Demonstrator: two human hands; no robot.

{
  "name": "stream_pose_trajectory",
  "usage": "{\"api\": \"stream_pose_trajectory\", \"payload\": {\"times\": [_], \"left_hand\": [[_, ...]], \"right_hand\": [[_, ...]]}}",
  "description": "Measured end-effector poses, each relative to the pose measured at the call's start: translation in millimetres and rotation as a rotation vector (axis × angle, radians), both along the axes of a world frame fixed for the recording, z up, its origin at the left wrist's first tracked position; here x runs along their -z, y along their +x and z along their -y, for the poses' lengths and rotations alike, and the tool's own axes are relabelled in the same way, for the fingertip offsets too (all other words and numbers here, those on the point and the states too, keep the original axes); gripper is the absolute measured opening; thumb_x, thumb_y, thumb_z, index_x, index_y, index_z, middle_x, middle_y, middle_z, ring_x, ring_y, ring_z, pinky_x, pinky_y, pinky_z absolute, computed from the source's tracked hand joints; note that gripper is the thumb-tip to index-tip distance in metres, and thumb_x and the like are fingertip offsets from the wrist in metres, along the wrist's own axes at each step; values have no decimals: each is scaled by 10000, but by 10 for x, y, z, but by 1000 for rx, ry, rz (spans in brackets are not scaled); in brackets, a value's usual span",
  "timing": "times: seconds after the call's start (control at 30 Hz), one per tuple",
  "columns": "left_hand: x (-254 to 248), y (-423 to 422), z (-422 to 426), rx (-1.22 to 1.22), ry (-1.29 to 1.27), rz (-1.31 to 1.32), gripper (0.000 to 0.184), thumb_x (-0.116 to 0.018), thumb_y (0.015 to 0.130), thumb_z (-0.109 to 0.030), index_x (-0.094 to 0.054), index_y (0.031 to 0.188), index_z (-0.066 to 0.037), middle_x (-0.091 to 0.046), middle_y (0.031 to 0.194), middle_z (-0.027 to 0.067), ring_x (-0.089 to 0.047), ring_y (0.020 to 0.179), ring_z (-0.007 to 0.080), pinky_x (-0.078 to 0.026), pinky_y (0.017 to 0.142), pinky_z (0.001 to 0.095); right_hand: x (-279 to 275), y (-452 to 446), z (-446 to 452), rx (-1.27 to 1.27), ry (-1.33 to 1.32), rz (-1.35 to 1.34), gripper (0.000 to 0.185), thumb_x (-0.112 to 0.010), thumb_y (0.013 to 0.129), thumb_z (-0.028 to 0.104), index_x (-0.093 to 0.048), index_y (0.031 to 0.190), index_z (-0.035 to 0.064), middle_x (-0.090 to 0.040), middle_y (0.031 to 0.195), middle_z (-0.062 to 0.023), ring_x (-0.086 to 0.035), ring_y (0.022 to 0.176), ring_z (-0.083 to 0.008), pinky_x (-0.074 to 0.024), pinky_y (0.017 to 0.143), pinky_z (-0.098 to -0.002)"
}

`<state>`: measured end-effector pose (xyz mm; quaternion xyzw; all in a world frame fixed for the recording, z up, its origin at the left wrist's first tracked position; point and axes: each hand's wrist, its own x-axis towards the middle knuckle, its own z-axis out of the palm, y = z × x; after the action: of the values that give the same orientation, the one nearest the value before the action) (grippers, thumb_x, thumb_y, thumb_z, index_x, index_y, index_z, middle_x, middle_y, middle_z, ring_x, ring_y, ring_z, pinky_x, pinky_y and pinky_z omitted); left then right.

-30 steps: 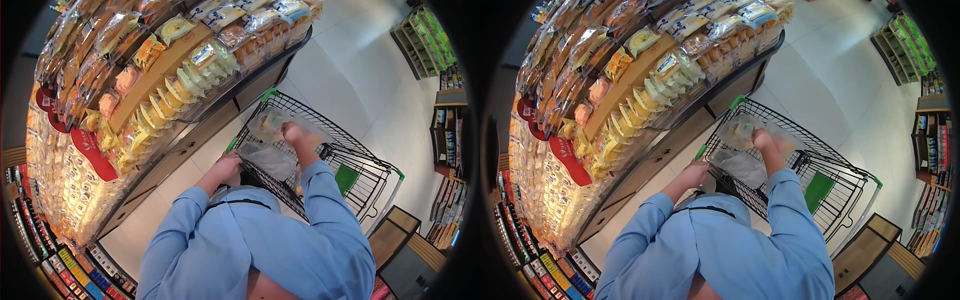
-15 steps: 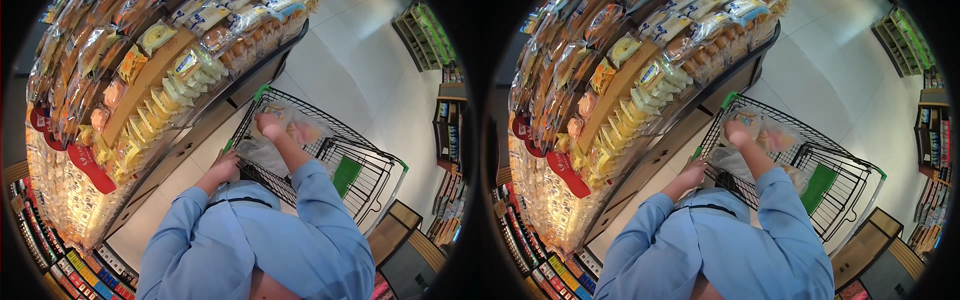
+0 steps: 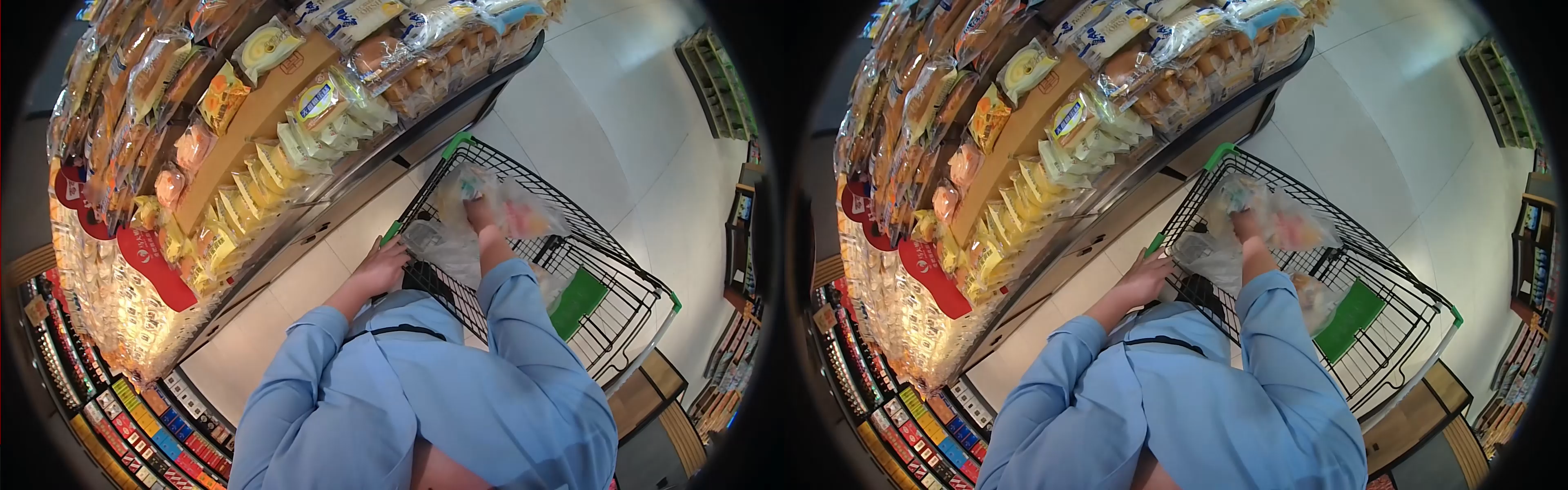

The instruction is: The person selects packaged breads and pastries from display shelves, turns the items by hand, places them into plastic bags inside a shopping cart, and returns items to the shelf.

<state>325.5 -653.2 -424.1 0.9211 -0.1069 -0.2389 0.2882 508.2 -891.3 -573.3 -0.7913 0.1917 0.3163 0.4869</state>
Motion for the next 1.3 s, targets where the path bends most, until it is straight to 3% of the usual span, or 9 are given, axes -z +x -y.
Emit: {"api": "stream_pose_trajectory", "payload": {"times": [0.13, 0.2, 0.53, 0.63, 0.7, 0.83, 0.93, 1.17, 1.3], "left_hand": [[95, 30, -62, 31, -24, 16, 363, -541, 842, -46, -647, 1188, -71, -545, 1405, 109, -325, 1458, 332, -222, 1182, 632], [115, 78, -73, 69, -1, -13, 331, -547, 850, -63, -658, 1162, -76, -583, 1336, 100, -355, 1436, 327, -232, 1179, 629], [42, 268, -141, 109, -49, 20, 332, -566, 872, -81, -646, 1194, -72, -612, 1277, 116, -451, 1358, 316, -261, 1154, 637], [-256, 178, -219, -45, -192, 39, 319, -547, 921, -151, -656, 1216, -94, -649, 1202, 125, -522, 1262, 310, -334, 1136, 552], [-538, 118, -375, -266, -452, -215, 382, -559, 979, -242, -595, 1333, -100, -629, 1288, 111, -553, 1233, 256, -400, 1097, 482], [-977, -87, -657, -409, -842, -396, 538, -562, 1014, -363, -471, 1452, -64, -548, 1417, 146, -532, 1294, 239, -431, 1063, 452], [-1277, -286, -856, -532, -1147, -481, 464, -597, 1012, -317, -530, 1365, -23, -643, 1239, 90, -618, 1127, 178, -511, 942, 342], [-1747, -587, -1206, -793, -1514, -201, 336, -574, 1025, -210, -540, 1287, -3, -651, 1173, 86, -661, 1029, 186, -552, 903, 351], [-1910, -784, -1476, -897, -1344, -53, 338, -571, 1011, -162, -544, 1326, -41, -658, 1195, 114, -661, 1041, 211, -531, 923, 357]], "right_hand": [[-161, 82, -50, 4, -12, -7, 297, -625, 870, 236, -603, 1029, -14, -636, 783, -128, -662, 674, -226, -500, 527, -348], [-91, 87, -88, 222, 241, -95, 271, -637, 890, 245, -604, 1048, 27, -667, 898, -96, -677, 770, -245, -548, 672, -371], [-900, -434, 209, 478, 427, 208, 93, -552, 923, 112, -562, 981, 39, -601, 868, -64, -648, 825, -180, -590, 753, -372], [-1157, -644, 353, 303, 561, 228, 22, -549, 921, 72, -553, 936, 57, -598, 885, -60, -627, 825, -167, -587, 776, -384], [-1888, -905, 11, 387, 641, 202, 134, -622, 911, 77, -536, 810, 91, -585, 797, -13, -578, 695, -116, -573, 677, -315], [-2357, -1348, -248, 258, 936, 129, 155, -638, 905, 65, -530, 802, 107, -575, 797, 7, -558, 680, -96, -546, 680, -272], [-2700, -1597, -640, 38, 1074, -11, 178, -661, 902, 70, -520, 803, 117, -561, 807, 22, -552, 689, -79, -520, 698, -236], [-3254, -1754, -1444, -408, 757, 109, 138, -610, 1005, 206, -580, 1009, 71, -626, 978, -18, -633, 931, -112, -539, 848, -290], [-3435, -1731, -1700, -456, 678, 69, 315, -518, 1049, 276, -564, 1277, 63, -623, 1282, -81, -640, 1106, -194, -533, 909, -348]]}}
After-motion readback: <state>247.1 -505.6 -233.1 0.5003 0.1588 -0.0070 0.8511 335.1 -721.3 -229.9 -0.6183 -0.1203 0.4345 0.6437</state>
